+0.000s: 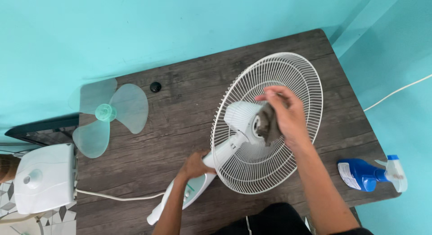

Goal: The person cleans a disassembled table fan using a cloth and spray bottle. They wipe the fan blades, the front grille, and the motor housing, then reassemble the fan by attaching the blades and securing the central cap.

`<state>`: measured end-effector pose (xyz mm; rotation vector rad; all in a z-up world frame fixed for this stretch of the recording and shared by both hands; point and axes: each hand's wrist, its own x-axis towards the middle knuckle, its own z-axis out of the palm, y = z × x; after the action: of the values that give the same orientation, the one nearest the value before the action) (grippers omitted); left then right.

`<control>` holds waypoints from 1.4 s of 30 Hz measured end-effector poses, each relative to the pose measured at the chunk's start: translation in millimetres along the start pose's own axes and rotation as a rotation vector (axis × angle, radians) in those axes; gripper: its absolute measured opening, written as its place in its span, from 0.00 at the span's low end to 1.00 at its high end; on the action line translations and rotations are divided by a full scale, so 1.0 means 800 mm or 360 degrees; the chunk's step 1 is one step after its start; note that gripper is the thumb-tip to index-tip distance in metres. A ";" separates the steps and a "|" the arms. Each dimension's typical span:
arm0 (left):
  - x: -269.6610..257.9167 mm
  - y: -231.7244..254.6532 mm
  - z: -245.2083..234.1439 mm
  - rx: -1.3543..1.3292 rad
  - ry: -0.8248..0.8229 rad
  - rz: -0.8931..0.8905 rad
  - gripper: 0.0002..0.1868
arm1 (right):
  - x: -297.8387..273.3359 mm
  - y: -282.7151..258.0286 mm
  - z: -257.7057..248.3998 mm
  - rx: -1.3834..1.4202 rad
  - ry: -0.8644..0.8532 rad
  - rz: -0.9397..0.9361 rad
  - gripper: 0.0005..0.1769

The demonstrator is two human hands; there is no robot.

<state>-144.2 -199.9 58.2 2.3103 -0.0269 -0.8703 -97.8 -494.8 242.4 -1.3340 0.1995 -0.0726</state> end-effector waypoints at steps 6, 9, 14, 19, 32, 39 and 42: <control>-0.002 0.017 -0.022 0.0169 -0.0083 -0.0047 0.54 | -0.044 0.056 -0.116 0.0390 0.0405 0.0049 0.16; -0.024 0.031 -0.018 0.0259 0.0150 -0.0017 0.53 | -0.062 0.093 -0.156 0.0412 0.0542 0.0102 0.16; -0.059 0.032 0.048 -0.0996 0.0781 0.0570 0.29 | -0.060 0.125 -0.165 0.0030 0.0502 0.0238 0.16; -0.077 0.071 0.143 -0.1398 0.1222 0.0760 0.29 | -0.054 0.131 -0.133 -0.0328 0.0151 0.0158 0.14; -0.025 0.030 0.100 -0.1476 0.1418 0.0463 0.28 | -0.065 0.174 -0.095 -0.0613 0.0013 -0.0019 0.07; -0.004 -0.017 0.024 -0.1450 0.1141 0.0528 0.27 | -0.086 0.186 -0.058 -0.0709 -0.0103 -0.0158 0.07; 0.002 -0.019 0.010 -0.1536 0.1074 0.0537 0.28 | -0.086 0.186 -0.054 -0.0666 -0.0140 -0.0030 0.07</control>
<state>-151.0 -192.8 43.7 1.4927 0.2357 0.1213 -182.8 -489.7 95.6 -1.7525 0.1306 0.0136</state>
